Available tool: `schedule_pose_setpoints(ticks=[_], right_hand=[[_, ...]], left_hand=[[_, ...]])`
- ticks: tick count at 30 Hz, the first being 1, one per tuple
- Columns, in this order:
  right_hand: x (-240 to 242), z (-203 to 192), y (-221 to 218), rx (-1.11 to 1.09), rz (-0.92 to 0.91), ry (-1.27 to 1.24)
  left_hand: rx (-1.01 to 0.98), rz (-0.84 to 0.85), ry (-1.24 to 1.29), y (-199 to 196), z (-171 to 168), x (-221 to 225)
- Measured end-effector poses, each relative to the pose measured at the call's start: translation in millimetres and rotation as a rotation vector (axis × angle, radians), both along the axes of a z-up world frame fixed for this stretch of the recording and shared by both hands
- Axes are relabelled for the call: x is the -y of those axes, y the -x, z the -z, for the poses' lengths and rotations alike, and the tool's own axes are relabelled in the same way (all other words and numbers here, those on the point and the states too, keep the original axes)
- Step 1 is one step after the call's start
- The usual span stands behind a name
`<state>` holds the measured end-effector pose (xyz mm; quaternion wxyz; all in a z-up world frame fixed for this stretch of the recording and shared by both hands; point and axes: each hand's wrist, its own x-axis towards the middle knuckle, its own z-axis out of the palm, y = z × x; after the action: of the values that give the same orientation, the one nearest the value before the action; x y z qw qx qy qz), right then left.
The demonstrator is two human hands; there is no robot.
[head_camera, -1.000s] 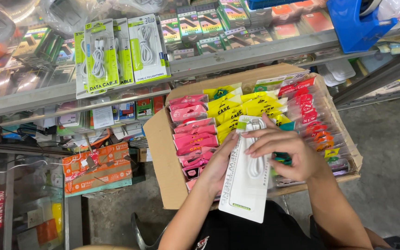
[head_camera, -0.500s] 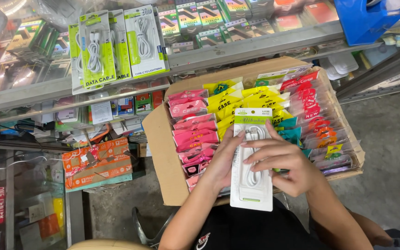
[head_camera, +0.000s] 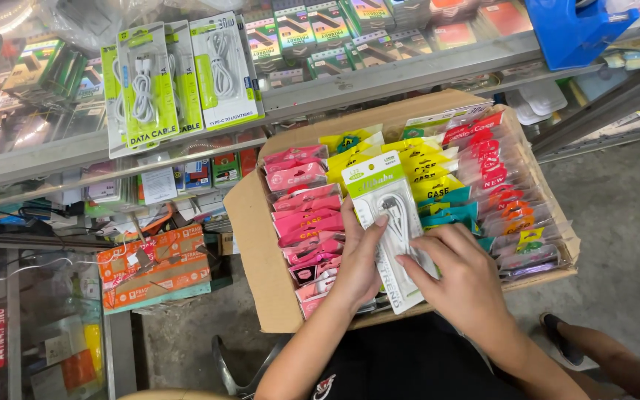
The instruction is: Organizing and inspecting various phone cables and phone cases in a retail display setting.
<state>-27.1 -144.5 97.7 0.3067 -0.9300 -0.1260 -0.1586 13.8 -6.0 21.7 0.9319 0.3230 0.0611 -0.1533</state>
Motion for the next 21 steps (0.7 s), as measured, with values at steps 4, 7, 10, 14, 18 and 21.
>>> schedule_pose_setpoints(ticks=[4,7,10,14,18,21], right_hand=[[-4,7,-2,-0.064,0.041,0.034],[0,18,-2,-0.136,0.022,-0.065],[11,33,-5,-0.450,0.088,-0.356],[23,55,-6,-0.504,0.008,-0.595],[19,47,-6,-0.415,0.030,-0.467],[17,44,-5,-0.367,0.022,-0.394]], left_hand=[[0.009,-0.036,-0.018,0,4,1],[0.029,-0.060,-0.068,0,15,-1],[0.014,-0.060,-0.008,-1,14,-4],[0.016,-0.046,0.025,-1,15,-3],[0.026,-0.039,0.036,0,17,-3],[0.038,-0.044,0.026,2,23,-2]])
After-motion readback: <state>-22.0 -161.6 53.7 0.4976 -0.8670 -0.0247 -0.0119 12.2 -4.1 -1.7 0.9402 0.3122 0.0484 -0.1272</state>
